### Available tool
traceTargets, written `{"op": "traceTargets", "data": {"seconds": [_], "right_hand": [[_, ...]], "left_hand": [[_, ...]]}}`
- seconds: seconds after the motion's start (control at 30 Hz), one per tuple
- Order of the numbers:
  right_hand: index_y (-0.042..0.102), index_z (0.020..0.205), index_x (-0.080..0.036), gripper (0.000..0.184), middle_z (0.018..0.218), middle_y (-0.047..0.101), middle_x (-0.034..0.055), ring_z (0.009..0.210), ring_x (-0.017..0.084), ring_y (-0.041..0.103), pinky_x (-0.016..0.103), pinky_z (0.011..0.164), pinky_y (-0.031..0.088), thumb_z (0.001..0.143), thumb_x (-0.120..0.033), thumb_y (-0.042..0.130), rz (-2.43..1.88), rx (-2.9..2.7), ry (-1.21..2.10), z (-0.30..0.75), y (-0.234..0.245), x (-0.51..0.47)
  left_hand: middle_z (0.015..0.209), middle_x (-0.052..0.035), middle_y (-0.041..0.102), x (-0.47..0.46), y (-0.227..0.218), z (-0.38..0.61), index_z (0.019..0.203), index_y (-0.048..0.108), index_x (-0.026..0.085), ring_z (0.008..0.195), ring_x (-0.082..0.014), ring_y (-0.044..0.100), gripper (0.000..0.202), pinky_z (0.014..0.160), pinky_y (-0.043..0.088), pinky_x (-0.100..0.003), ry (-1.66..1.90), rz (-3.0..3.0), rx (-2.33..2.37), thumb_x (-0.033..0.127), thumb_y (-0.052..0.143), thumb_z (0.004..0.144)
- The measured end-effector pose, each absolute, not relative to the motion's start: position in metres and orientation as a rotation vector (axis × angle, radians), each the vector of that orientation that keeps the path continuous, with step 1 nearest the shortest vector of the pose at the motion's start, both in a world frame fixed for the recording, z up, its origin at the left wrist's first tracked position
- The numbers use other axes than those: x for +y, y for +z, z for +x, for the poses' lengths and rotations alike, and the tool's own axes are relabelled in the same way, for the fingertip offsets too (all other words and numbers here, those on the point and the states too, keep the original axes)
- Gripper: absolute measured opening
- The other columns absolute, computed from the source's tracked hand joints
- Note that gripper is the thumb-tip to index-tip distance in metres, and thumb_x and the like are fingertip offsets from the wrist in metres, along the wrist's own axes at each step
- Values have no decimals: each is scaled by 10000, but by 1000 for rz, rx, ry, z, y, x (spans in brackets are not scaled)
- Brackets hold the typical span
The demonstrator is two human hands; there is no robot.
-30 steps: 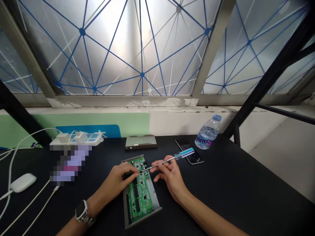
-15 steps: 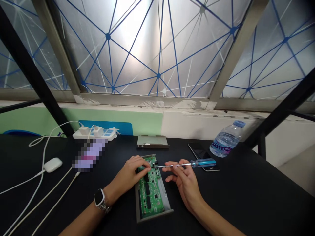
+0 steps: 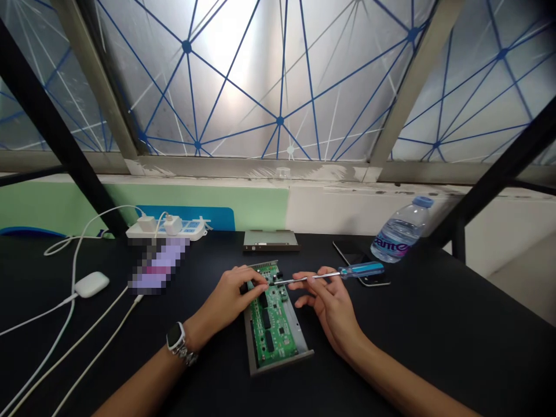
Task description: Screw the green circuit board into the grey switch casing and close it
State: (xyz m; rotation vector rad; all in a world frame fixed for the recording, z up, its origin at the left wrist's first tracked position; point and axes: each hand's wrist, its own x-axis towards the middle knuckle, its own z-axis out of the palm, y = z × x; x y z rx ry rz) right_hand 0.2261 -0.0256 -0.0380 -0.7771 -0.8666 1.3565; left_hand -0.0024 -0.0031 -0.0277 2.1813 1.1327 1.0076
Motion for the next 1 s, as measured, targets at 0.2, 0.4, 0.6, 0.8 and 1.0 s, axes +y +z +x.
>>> {"op": "traceTargets", "data": {"seconds": [0.2, 0.4, 0.6, 0.8, 1.0], "right_hand": [[402, 995, -262, 455, 949, 777, 64, 823, 261, 758, 312, 555, 572, 806, -332, 810, -788, -841, 1359, 227, -32, -27], [416, 964, -252, 449, 917, 779, 62, 807, 249, 761, 292, 562, 567, 778, -304, 822, -784, -848, 1365, 231, -24, -31], [435, 948, -253, 407, 916, 774, 35, 820, 236, 760, 294, 580, 575, 793, -308, 808, -715, -944, 1326, 232, -12, -38], [473, 963, -245, 358, 939, 777, 41, 830, 229, 759, 288, 585, 585, 822, -338, 789, -695, -1025, 1289, 235, -7, -36], [509, 944, -233, 356, 952, 786, 59, 821, 224, 763, 291, 600, 603, 804, -367, 808, -710, -992, 1297, 237, -16, -31]], "left_hand": [[891, -24, 742, -4, -28, -1, 899, 725, 210, 833, -178, 663, 105, 782, 485, -301, 1019, 2191, 1134, 278, 657, 940], [889, -18, 743, -6, -23, 3, 914, 736, 205, 809, -161, 666, 101, 773, 504, -271, 1039, 2231, 1123, 277, 667, 929], [899, -15, 749, -12, -13, 4, 919, 743, 194, 815, -160, 657, 118, 792, 501, -270, 1084, 2273, 1141, 290, 675, 923], [907, -14, 748, -12, -11, 4, 931, 749, 198, 813, -159, 659, 133, 765, 490, -265, 1069, 2264, 1178, 298, 662, 930], [896, -15, 741, -12, -12, 4, 918, 739, 197, 829, -162, 671, 92, 753, 489, -261, 1056, 2270, 1133, 265, 677, 912]]}}
